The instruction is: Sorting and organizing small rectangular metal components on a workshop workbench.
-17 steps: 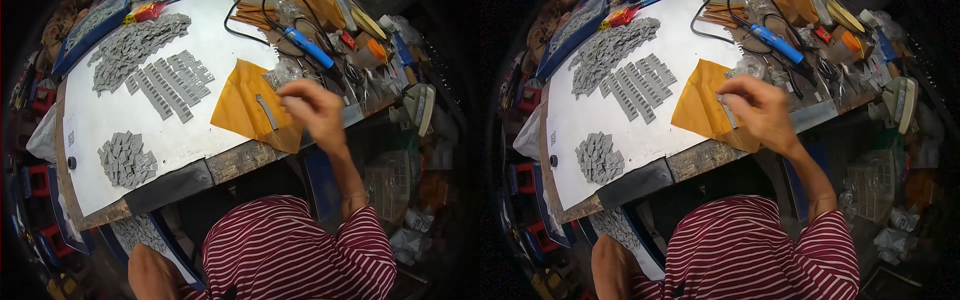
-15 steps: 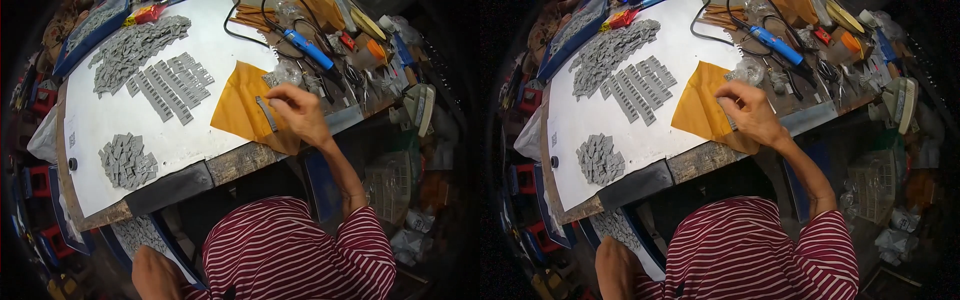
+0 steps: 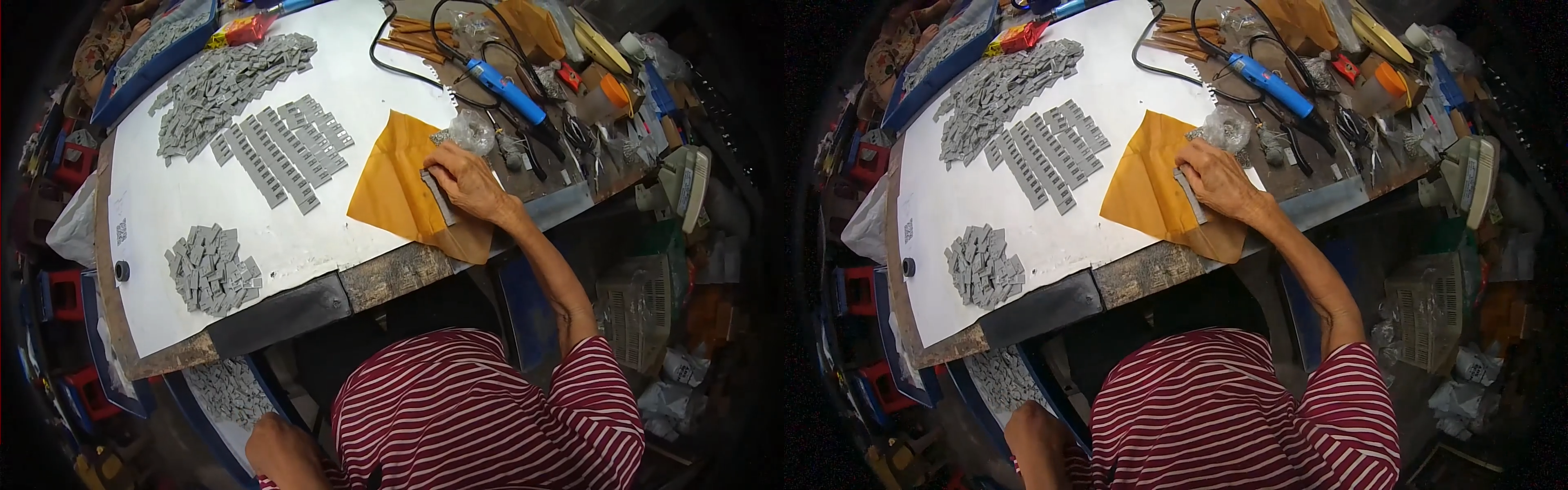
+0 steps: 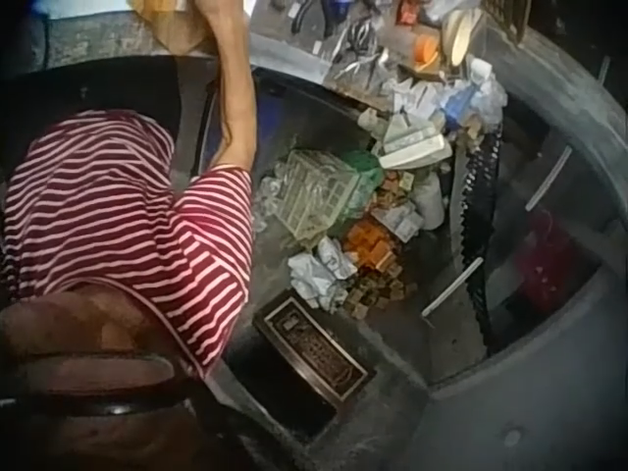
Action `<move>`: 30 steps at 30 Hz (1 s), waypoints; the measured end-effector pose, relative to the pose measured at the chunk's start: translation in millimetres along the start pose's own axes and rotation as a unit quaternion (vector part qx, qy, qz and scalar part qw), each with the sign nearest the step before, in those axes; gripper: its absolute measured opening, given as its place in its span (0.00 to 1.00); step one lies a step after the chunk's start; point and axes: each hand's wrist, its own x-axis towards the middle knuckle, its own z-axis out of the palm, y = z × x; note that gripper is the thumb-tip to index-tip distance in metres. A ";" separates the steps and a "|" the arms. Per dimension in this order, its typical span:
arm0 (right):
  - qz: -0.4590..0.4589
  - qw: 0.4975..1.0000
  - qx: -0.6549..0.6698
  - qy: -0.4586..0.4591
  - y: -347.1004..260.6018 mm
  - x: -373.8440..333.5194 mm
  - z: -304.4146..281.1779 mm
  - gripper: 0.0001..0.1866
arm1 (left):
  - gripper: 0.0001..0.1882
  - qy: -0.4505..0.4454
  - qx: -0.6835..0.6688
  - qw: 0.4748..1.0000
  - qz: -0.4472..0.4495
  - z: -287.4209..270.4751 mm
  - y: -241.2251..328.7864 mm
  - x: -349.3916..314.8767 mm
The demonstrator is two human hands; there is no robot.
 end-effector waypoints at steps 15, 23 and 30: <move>0.019 0.998 0.009 -0.065 3.1 6.8 0.3 0.05 | 0.19 0.059 0.146 0.917 -0.367 2.4 12.0 -9.3; 0.015 0.997 0.000 -0.070 4.7 7.9 -0.6 0.04 | 0.26 0.089 0.229 0.803 -0.543 5.7 18.3 -16.4; 0.015 0.997 0.004 -0.081 2.3 8.8 -2.2 0.04 | 0.32 0.109 0.292 0.669 -0.675 8.0 23.7 -31.5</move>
